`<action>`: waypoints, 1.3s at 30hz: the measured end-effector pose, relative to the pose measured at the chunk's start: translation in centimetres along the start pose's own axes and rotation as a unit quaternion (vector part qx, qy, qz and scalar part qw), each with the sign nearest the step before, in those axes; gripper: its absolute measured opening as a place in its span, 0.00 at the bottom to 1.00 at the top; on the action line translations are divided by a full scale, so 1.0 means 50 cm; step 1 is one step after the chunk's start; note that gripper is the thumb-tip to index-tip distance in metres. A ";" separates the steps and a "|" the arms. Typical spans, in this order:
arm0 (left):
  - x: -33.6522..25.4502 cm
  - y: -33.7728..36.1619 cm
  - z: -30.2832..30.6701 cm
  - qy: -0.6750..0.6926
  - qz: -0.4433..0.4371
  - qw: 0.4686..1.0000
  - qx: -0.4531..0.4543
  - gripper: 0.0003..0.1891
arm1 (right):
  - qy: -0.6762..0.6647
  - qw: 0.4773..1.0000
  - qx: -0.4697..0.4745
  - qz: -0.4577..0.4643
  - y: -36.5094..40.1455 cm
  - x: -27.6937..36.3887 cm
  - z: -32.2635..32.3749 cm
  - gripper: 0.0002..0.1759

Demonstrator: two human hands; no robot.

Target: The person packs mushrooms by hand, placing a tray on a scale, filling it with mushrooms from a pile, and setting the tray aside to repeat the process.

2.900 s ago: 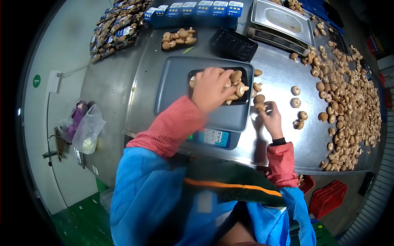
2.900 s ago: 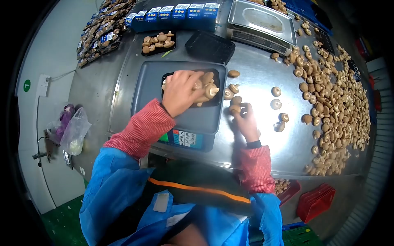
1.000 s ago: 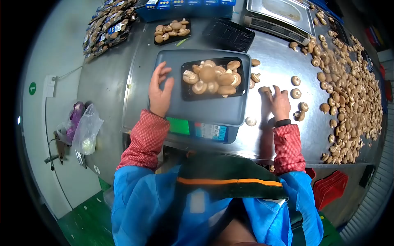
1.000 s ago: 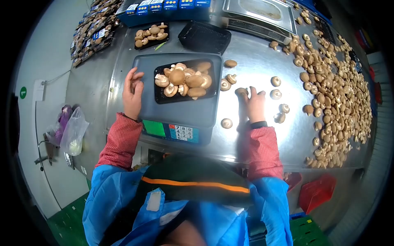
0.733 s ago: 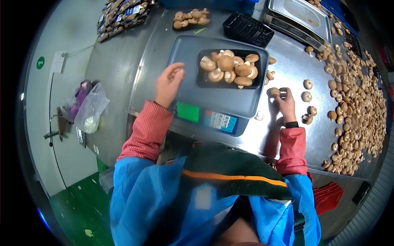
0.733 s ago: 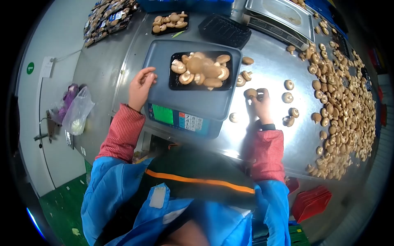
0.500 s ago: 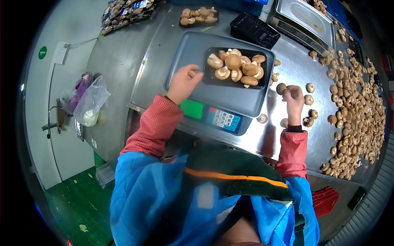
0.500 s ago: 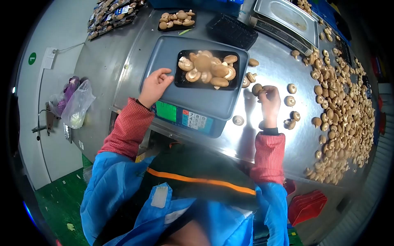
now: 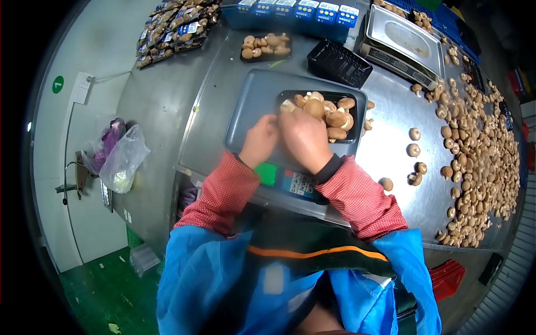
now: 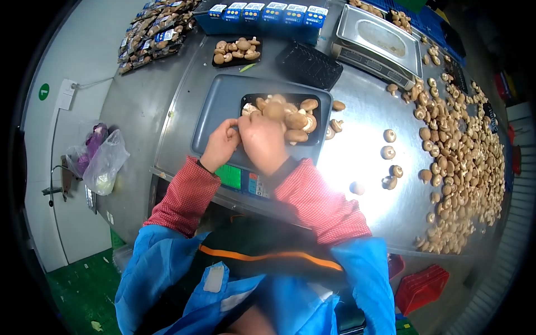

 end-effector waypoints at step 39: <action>-0.180 -0.446 0.028 0.362 0.048 0.931 0.000 0.18 | 0.094 0.991 0.088 -0.034 -0.109 -0.508 -0.032 0.11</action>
Point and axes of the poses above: each hand's wrist, its own y-axis away from the middle knuckle, its own z-axis out of the back of the hand, x = y × z, the point moved 6 cm from there along -y, towards the middle knuckle, and after that the axes turned 5 degrees about -x, right-handed, at the moved point
